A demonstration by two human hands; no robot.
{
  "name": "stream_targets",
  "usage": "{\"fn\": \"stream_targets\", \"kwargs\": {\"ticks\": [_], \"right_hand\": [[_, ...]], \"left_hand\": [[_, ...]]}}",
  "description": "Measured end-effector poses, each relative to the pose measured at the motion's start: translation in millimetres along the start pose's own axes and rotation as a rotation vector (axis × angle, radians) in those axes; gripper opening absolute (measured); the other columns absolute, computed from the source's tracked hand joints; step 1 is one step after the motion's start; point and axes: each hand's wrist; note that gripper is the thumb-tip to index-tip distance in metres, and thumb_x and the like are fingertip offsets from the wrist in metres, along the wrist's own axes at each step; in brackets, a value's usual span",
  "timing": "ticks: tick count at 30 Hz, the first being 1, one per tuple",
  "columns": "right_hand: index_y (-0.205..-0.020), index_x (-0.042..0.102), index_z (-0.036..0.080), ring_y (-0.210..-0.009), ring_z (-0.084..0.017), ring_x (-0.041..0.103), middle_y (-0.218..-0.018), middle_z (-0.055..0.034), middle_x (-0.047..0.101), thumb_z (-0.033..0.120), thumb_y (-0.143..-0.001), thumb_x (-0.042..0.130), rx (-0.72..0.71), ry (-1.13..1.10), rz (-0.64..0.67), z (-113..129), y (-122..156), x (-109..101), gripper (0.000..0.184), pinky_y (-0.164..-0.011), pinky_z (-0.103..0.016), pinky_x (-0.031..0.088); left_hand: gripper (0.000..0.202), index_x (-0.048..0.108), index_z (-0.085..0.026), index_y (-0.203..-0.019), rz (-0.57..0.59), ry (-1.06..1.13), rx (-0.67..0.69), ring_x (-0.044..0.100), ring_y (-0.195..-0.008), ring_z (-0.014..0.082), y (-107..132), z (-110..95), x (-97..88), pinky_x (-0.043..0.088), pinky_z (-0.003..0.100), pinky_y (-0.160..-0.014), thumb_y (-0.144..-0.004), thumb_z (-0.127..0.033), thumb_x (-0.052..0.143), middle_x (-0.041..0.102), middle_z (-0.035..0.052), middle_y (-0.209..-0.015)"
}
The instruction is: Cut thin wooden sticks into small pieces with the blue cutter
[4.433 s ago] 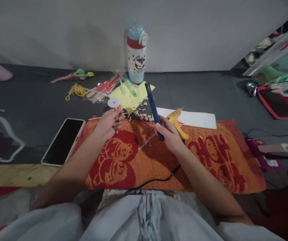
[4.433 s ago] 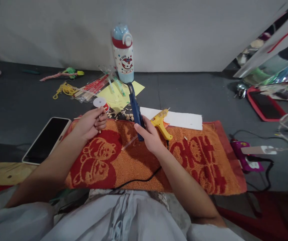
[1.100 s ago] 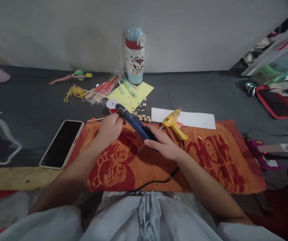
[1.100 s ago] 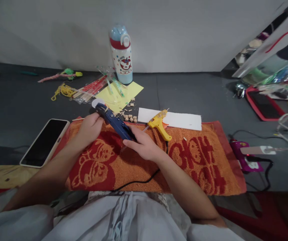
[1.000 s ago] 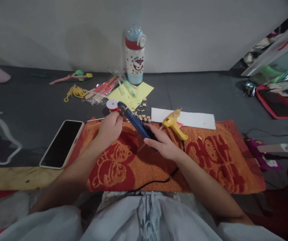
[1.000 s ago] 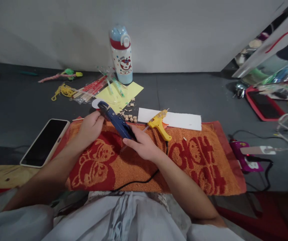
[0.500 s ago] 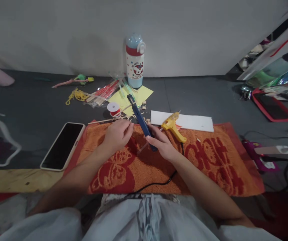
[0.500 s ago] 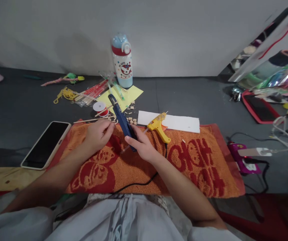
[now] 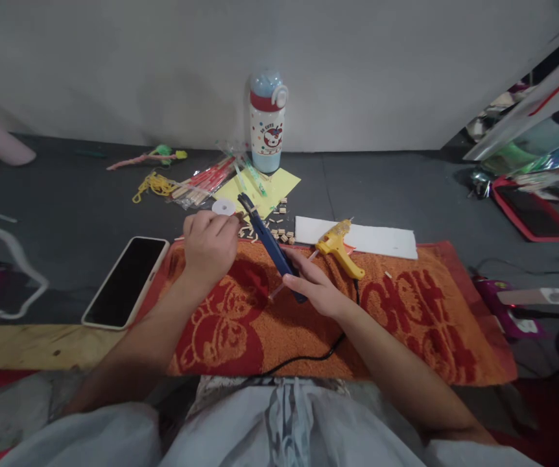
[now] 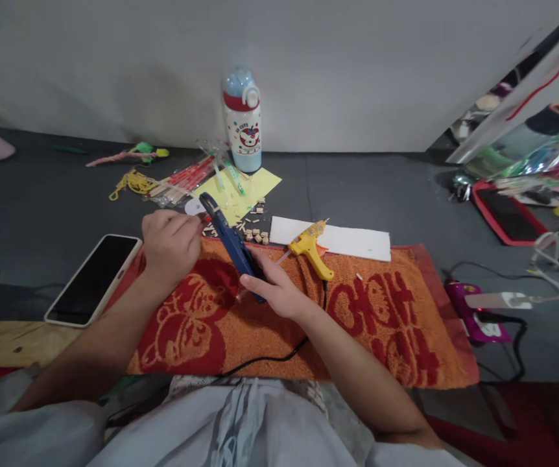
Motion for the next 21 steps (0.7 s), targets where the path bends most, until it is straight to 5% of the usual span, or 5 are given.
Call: {"fn": "stream_targets", "kwargs": {"ticks": [9, 21], "right_hand": [[-0.136, 0.041, 0.02, -0.129, -0.028, 0.041, -0.134, -0.0082, 0.052, 0.052, -0.081, 0.058, 0.045, 0.034, 0.01, 3, 1, -2, 0.066, -0.109, -0.043, 0.032], [-0.134, 0.043, 0.019, -0.127, -0.031, 0.044, -0.13, -0.01, 0.055, 0.055, -0.076, 0.062, 0.088, -0.034, 0.035, 10, 2, -6, 0.071, -0.105, -0.045, 0.039]], "left_hand": [[0.028, 0.054, -0.019, -0.06, 0.089, 0.168, -0.091, 0.05, -0.073, 0.02, -4, 1, 2.6, 0.032, 0.035, -0.067, -0.087, -0.023, 0.048, 0.057, 0.0041, -0.06], [0.024, 0.055, -0.019, -0.064, 0.225, 0.302, -0.104, 0.05, -0.076, 0.0207, -3, 3, 3.9, 0.034, 0.033, -0.066, -0.086, -0.021, 0.044, 0.056, 0.0054, -0.068]]}}
Point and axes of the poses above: each hand's wrist, its own y-axis away from the middle knuckle, its own x-axis out of the palm, z = x × y
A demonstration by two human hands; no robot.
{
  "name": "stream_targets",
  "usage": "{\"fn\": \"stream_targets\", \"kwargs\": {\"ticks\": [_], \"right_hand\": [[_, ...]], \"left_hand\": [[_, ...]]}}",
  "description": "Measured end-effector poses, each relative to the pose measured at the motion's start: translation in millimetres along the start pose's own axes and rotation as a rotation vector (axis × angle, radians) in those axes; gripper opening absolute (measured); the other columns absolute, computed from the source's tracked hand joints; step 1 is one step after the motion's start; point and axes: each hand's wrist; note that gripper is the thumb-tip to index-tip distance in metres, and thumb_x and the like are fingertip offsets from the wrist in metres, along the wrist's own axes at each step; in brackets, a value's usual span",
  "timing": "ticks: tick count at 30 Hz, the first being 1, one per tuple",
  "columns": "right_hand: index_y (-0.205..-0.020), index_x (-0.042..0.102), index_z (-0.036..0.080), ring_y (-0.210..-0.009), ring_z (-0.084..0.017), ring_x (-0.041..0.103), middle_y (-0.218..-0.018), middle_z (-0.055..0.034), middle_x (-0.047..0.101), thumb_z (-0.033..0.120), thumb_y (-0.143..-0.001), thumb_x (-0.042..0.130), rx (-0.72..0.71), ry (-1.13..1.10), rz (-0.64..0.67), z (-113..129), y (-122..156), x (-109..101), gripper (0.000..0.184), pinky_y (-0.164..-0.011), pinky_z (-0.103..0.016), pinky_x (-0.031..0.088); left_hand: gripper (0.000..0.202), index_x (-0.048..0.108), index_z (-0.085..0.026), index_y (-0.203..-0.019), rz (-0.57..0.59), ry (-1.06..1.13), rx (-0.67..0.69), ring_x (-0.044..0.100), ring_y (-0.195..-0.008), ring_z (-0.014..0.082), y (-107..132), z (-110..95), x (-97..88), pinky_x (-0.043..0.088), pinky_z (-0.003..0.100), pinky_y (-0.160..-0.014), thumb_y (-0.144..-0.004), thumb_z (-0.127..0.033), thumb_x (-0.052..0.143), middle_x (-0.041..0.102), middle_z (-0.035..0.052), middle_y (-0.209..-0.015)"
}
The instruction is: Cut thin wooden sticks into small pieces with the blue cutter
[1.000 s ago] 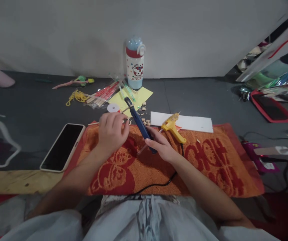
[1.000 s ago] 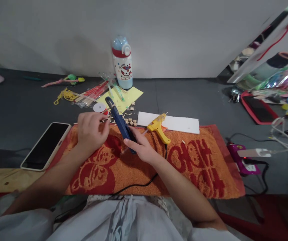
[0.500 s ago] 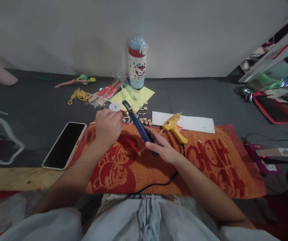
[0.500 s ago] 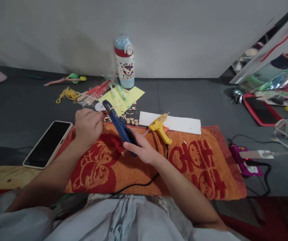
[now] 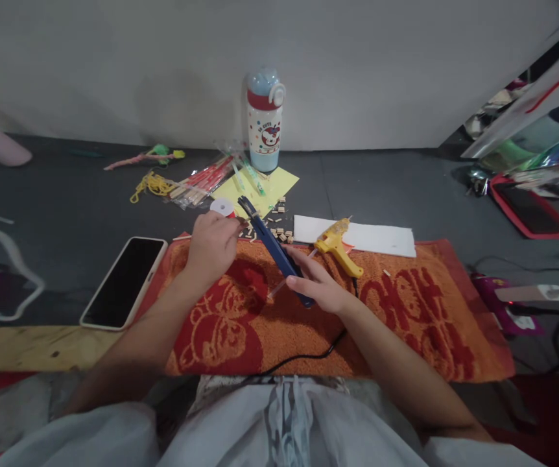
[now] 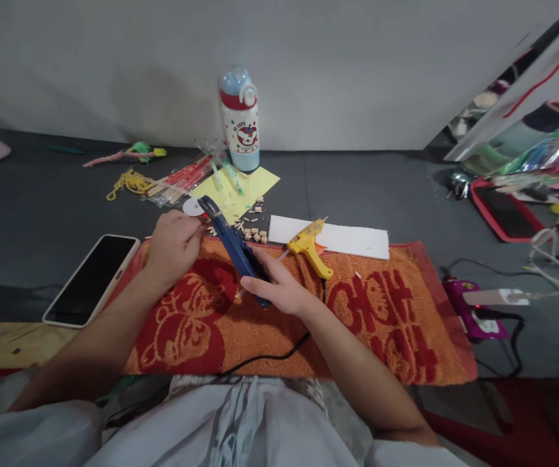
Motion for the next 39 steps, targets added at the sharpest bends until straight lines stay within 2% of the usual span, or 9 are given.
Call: {"fn": "stream_targets", "kwargs": {"ticks": [4, 11, 16, 22, 26, 28, 32, 35, 39], "right_hand": [[-0.133, 0.047, 0.021, -0.126, -0.031, 0.047, -0.129, -0.0083, 0.057, 0.056, -0.075, 0.063, -0.021, 0.021, -0.002, 1, 0, -1, 0.069, -0.103, -0.045, 0.04], [-0.135, 0.046, 0.02, -0.128, -0.027, 0.044, -0.139, -0.0078, 0.05, 0.052, -0.08, 0.06, -0.095, 0.062, -0.011, -3, -2, -3, 0.066, -0.111, -0.042, 0.029], [-0.134, 0.048, 0.022, -0.125, -0.026, 0.047, -0.133, -0.006, 0.055, 0.05, -0.082, 0.059, -0.097, 0.051, -0.015, -3, -2, -4, 0.06, -0.109, -0.041, 0.032], [-0.132, 0.049, 0.02, -0.12, -0.026, 0.05, -0.131, -0.0081, 0.055, 0.049, -0.08, 0.059, -0.049, 0.03, -0.051, 0, -1, 0, 0.06, -0.104, -0.043, 0.037], [-0.132, 0.049, 0.02, -0.121, -0.027, 0.049, -0.132, -0.0076, 0.054, 0.05, -0.078, 0.06, 0.0, -0.013, -0.137, -3, -3, 4, 0.063, -0.101, -0.042, 0.04], [-0.132, 0.048, 0.019, -0.121, -0.027, 0.048, -0.132, -0.0083, 0.054, 0.051, -0.077, 0.06, 0.023, -0.041, -0.181, -4, -5, 5, 0.066, -0.102, -0.042, 0.04], [-0.133, 0.046, 0.02, -0.121, -0.027, 0.049, -0.131, -0.0078, 0.055, 0.053, -0.077, 0.058, 0.019, -0.069, -0.178, -5, -6, 7, 0.067, -0.102, -0.043, 0.04], [-0.132, 0.047, 0.021, -0.121, -0.026, 0.049, -0.129, -0.0065, 0.056, 0.056, -0.078, 0.058, -0.05, -0.044, -0.149, -4, -7, 10, 0.065, -0.105, -0.042, 0.038], [-0.133, 0.047, 0.023, -0.123, -0.025, 0.048, -0.133, -0.0058, 0.054, 0.055, -0.082, 0.056, -0.146, -0.016, -0.1, -6, -7, 13, 0.061, -0.109, -0.041, 0.033]], "left_hand": [[0.021, 0.052, -0.02, -0.063, 0.016, 0.0, -0.015, 0.048, -0.074, 0.0208, -1, 0, 0.7, 0.034, 0.033, -0.065, -0.082, -0.016, 0.044, 0.053, 0.0058, -0.068], [0.02, 0.052, -0.02, -0.064, 0.029, -0.02, -0.037, 0.048, -0.074, 0.0213, -2, 1, -0.8, 0.034, 0.033, -0.065, -0.081, -0.016, 0.043, 0.052, 0.0059, -0.067], [0.02, 0.056, -0.02, -0.068, 0.036, -0.009, -0.036, 0.048, -0.076, 0.0212, -2, 2, -1.0, 0.035, 0.033, -0.066, -0.082, -0.016, 0.043, 0.054, 0.006, -0.069], [0.02, 0.059, -0.02, -0.073, -0.043, -0.062, -0.014, 0.05, -0.08, 0.022, 1, 0, -1.4, 0.035, 0.035, -0.07, -0.086, -0.022, 0.044, 0.057, 0.0066, -0.071], [0.019, 0.061, -0.019, -0.095, -0.151, -0.112, -0.018, 0.052, -0.094, 0.0253, 5, -9, -4.6, 0.035, 0.039, -0.08, -0.086, -0.029, 0.048, 0.063, 0.0108, -0.094], [0.02, 0.06, -0.017, -0.095, -0.16, -0.062, 0.009, 0.053, -0.092, 0.0252, 7, -16, -6.0, 0.036, 0.039, -0.081, -0.086, -0.031, 0.049, 0.064, 0.0119, -0.094], [0.025, 0.059, -0.017, -0.085, 0.085, 0.168, 0.027, 0.056, -0.083, 0.0221, 12, -34, -6.1, 0.04, 0.036, -0.078, -0.089, -0.035, 0.042, 0.064, 0.009, -0.083], [0.033, 0.059, -0.016, -0.09, 0.293, 0.447, -0.177, 0.058, -0.081, 0.0208, 14, -45, -3.0, 0.044, 0.034, -0.075, -0.089, -0.044, 0.042, 0.065, 0.0078, -0.085], [0.042, 0.053, -0.017, -0.113, 0.421, 0.89, -0.369, 0.06, -0.098, 0.0222, 17, -54, 3.7, 0.045, 0.035, -0.086, -0.085, -0.048, 0.05, 0.064, 0.0084, -0.108]]}}
Point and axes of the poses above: each hand's wrist, its own y-axis away from the middle knuckle, its own x-axis out of the palm, z = x × y
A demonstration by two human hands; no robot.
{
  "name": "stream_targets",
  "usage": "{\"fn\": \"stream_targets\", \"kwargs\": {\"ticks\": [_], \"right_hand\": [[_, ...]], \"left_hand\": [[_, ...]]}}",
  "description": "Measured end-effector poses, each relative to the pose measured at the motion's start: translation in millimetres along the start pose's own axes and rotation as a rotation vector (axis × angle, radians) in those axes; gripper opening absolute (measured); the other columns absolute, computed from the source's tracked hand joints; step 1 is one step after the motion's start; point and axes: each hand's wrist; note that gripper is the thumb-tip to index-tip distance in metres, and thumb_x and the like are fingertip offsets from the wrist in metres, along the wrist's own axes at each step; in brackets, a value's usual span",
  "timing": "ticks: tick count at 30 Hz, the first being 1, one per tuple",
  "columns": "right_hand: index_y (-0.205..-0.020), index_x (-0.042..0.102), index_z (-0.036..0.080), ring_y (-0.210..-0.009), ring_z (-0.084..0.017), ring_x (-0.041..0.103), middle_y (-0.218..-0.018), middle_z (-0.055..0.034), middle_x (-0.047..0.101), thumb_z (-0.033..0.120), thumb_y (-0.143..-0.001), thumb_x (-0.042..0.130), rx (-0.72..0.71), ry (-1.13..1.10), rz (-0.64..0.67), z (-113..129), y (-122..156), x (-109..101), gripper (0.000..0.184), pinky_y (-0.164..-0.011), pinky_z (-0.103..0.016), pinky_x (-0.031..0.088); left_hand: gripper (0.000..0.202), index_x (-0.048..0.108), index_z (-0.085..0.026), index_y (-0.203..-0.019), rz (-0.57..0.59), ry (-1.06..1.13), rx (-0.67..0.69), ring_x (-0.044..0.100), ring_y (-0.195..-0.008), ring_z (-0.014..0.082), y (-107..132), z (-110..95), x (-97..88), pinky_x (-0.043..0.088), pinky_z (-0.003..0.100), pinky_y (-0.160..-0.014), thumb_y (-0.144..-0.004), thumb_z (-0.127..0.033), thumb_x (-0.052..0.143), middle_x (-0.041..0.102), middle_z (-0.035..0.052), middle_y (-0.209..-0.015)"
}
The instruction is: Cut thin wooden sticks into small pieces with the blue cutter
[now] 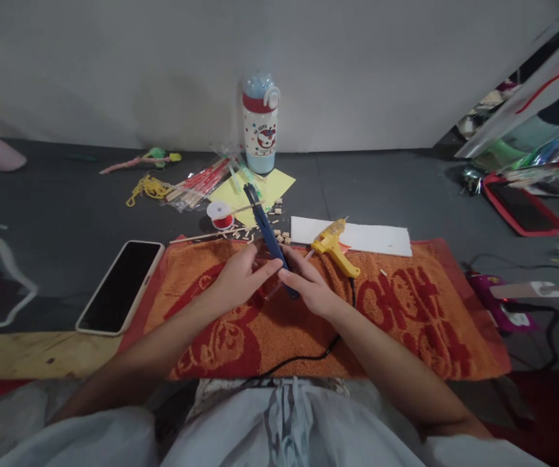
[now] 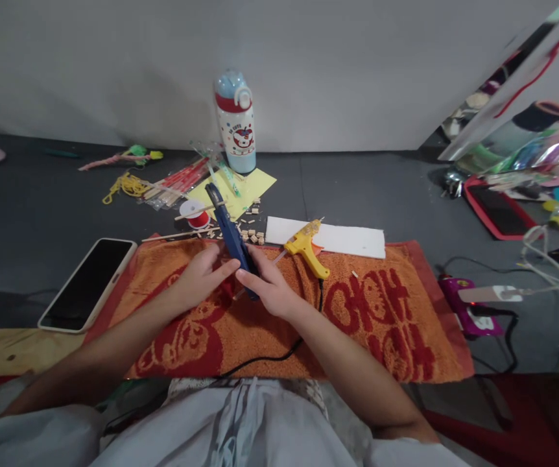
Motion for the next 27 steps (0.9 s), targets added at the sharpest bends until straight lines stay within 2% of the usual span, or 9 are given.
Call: {"fn": "stream_targets", "kwargs": {"ticks": [2, 4, 7, 12, 19, 27], "right_hand": [[-0.136, 0.044, 0.024, -0.125, -0.025, 0.047, -0.135, -0.0058, 0.053, 0.054, -0.084, 0.054, -0.023, 0.019, 0.031, -1, 1, 1, 0.061, -0.11, -0.041, 0.032], [-0.139, 0.04, 0.023, -0.128, -0.025, 0.044, -0.138, -0.006, 0.05, 0.054, -0.085, 0.052, -0.031, 0.061, 0.054, 0, 2, 1, 0.063, -0.111, -0.041, 0.031], [-0.142, 0.035, 0.022, -0.134, -0.025, 0.038, -0.144, -0.0063, 0.044, 0.056, -0.086, 0.05, -0.045, 0.115, 0.076, 1, 3, 0, 0.067, -0.113, -0.04, 0.027], [-0.143, 0.034, 0.023, -0.131, -0.026, 0.041, -0.144, -0.0066, 0.044, 0.054, -0.087, 0.049, -0.056, 0.133, 0.085, -1, 4, 0, 0.066, -0.112, -0.043, 0.029], [-0.141, 0.038, 0.021, -0.127, -0.027, 0.046, -0.138, -0.0084, 0.05, 0.054, -0.087, 0.049, -0.073, 0.16, 0.063, -6, 4, 1, 0.064, -0.11, -0.043, 0.032], [-0.141, 0.038, 0.021, -0.127, -0.027, 0.047, -0.139, -0.0089, 0.05, 0.055, -0.087, 0.049, -0.084, 0.176, 0.048, -6, 3, 1, 0.065, -0.109, -0.042, 0.034]], "left_hand": [[0.046, 0.049, -0.017, -0.117, 0.024, 0.18, -0.028, 0.058, -0.101, 0.0217, 0, 2, 4.5, 0.045, 0.034, -0.088, -0.082, -0.048, 0.054, 0.062, 0.0084, -0.112], [0.047, 0.047, -0.018, -0.116, 0.025, 0.327, -0.048, 0.059, -0.097, 0.02, 1, 3, 8.8, 0.047, 0.033, -0.086, -0.081, -0.046, 0.058, 0.061, 0.0076, -0.11], [0.047, 0.047, -0.02, -0.114, -0.011, 0.433, -0.06, 0.059, -0.091, 0.0182, 3, 4, 14.9, 0.048, 0.032, -0.081, -0.078, -0.047, 0.061, 0.06, 0.0054, -0.102], [0.049, 0.046, -0.02, -0.106, -0.104, 0.454, -0.064, 0.059, -0.091, 0.02, 4, 3, 20.4, 0.048, 0.033, -0.078, -0.073, -0.05, 0.065, 0.059, 0.0036, -0.089], [0.053, 0.046, -0.019, -0.105, -0.131, 0.448, -0.051, 0.057, -0.093, 0.0197, 3, -2, 19.7, 0.048, 0.034, -0.081, -0.069, -0.05, 0.069, 0.059, 0.0071, -0.103], [0.053, 0.046, -0.019, -0.105, -0.145, 0.447, -0.039, 0.057, -0.091, 0.0202, 4, 1, 21.3, 0.047, 0.034, -0.079, -0.07, -0.052, 0.068, 0.06, 0.0071, -0.102]]}}
Point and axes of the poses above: each hand's wrist, its own y-axis away from the middle knuckle, its own x-axis out of the palm, z = x × y
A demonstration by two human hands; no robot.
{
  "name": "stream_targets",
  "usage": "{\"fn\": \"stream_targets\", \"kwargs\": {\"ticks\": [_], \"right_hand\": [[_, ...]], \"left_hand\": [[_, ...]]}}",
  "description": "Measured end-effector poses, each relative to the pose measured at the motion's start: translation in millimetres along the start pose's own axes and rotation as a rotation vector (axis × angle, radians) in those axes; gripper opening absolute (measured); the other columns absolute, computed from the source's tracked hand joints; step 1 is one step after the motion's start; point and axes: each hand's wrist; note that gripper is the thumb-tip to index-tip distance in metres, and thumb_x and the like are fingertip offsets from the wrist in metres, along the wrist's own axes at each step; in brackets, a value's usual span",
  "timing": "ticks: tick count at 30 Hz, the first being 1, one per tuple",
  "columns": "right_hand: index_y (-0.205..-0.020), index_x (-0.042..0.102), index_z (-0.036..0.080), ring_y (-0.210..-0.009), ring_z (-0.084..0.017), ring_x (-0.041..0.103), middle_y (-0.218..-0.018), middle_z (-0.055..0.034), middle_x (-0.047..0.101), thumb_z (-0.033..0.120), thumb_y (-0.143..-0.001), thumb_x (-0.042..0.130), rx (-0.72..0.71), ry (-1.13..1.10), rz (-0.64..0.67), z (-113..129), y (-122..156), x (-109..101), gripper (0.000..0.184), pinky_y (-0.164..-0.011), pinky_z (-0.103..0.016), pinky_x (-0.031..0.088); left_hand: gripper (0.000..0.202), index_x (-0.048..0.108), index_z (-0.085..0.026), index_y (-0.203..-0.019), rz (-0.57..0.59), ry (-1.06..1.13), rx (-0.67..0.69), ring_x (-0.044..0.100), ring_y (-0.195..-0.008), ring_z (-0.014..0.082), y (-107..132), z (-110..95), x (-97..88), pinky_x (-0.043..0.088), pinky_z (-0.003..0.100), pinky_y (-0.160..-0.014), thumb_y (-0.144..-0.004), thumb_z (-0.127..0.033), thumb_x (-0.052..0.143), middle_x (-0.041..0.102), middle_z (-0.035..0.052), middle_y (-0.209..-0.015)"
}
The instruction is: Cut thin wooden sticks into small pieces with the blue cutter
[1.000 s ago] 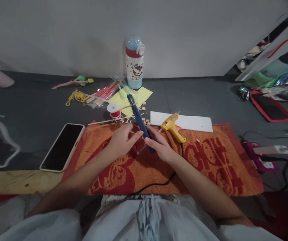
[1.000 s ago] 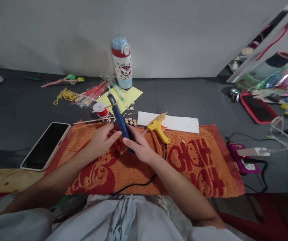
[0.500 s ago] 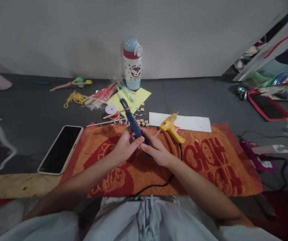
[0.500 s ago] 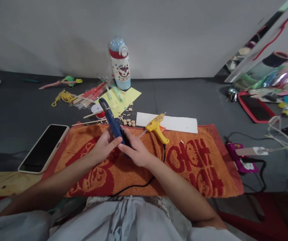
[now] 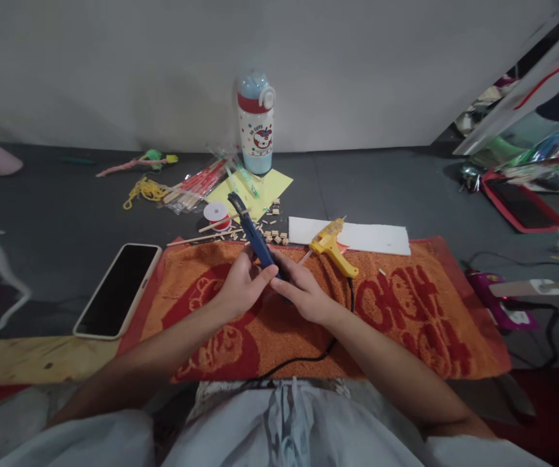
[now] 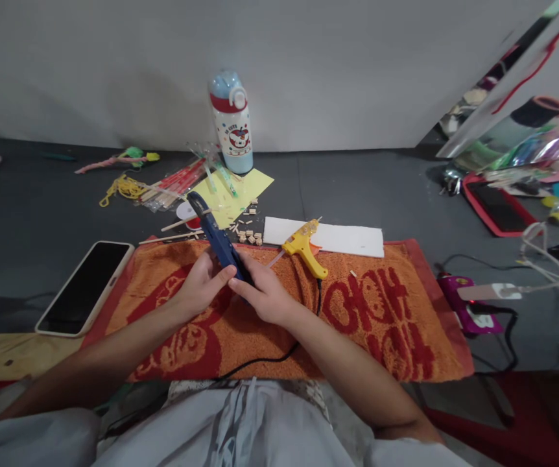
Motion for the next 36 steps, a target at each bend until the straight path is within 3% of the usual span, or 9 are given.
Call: {"fn": "stream_targets", "kwargs": {"ticks": [9, 12, 17, 24, 28, 36], "right_hand": [[-0.141, 0.037, 0.018, -0.126, -0.026, 0.048, -0.139, -0.0108, 0.049, 0.053, -0.088, 0.047, 0.014, -0.056, 0.007, 2, -2, 0, 0.064, -0.109, -0.042, 0.034], [-0.142, 0.035, 0.02, -0.132, -0.025, 0.041, -0.144, -0.0087, 0.043, 0.053, -0.087, 0.05, 0.014, -0.076, 0.016, 2, -1, -1, 0.065, -0.112, -0.042, 0.03], [-0.143, 0.032, 0.022, -0.137, -0.024, 0.034, -0.15, -0.0074, 0.035, 0.048, -0.088, 0.052, 0.018, -0.053, 0.029, 1, 0, -3, 0.065, -0.115, -0.042, 0.024], [-0.141, 0.034, 0.013, -0.136, -0.026, 0.037, -0.147, -0.0139, 0.038, 0.042, -0.086, 0.054, 0.017, 0.071, 0.018, 10, -1, -7, 0.065, -0.113, -0.041, 0.028], [-0.135, 0.04, 0.008, -0.12, -0.029, 0.052, -0.135, -0.0187, 0.05, 0.039, -0.082, 0.057, 0.066, 0.181, 0.024, 15, -1, -7, 0.064, -0.1, -0.042, 0.043], [-0.128, 0.047, 0.013, -0.1, -0.027, 0.061, -0.12, -0.0153, 0.06, 0.041, -0.078, 0.061, 0.12, 0.338, -0.02, 22, -2, -6, 0.059, -0.084, -0.041, 0.049]], "left_hand": [[0.05, 0.052, -0.018, -0.102, 0.034, 0.08, -0.063, 0.055, -0.094, 0.0183, -6, 1, -3.5, 0.045, 0.031, -0.083, -0.069, -0.05, 0.07, 0.059, 0.0044, -0.099], [0.048, 0.054, -0.018, -0.102, 0.046, 0.111, -0.104, 0.056, -0.088, 0.0158, -9, 2, -7.0, 0.045, 0.029, -0.08, -0.069, -0.048, 0.071, 0.06, 0.0033, -0.098], [0.049, 0.056, -0.019, -0.101, 0.037, 0.238, -0.147, 0.058, -0.093, 0.0176, -12, 3, -9.8, 0.045, 0.03, -0.084, -0.066, -0.047, 0.074, 0.063, 0.0037, -0.099], [0.049, 0.058, -0.016, -0.1, 0.036, 0.281, -0.152, 0.058, -0.102, 0.0217, -10, 0, -10.4, 0.043, 0.036, -0.094, -0.065, -0.046, 0.076, 0.063, 0.0057, -0.101], [0.049, 0.06, -0.016, -0.103, 0.047, 0.222, -0.102, 0.054, -0.11, 0.0241, -9, -2, -11.2, 0.039, 0.039, -0.101, -0.067, -0.048, 0.073, 0.063, 0.0078, -0.107], [0.05, 0.059, -0.017, -0.104, 0.03, 0.136, -0.057, 0.056, -0.105, 0.0234, -6, -4, -11.7, 0.041, 0.039, -0.098, -0.069, -0.05, 0.07, 0.062, 0.0076, -0.106]]}}
Point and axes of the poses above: each hand's wrist, its own y-axis away from the middle knuckle, its own x-axis out of the palm, z = x × y
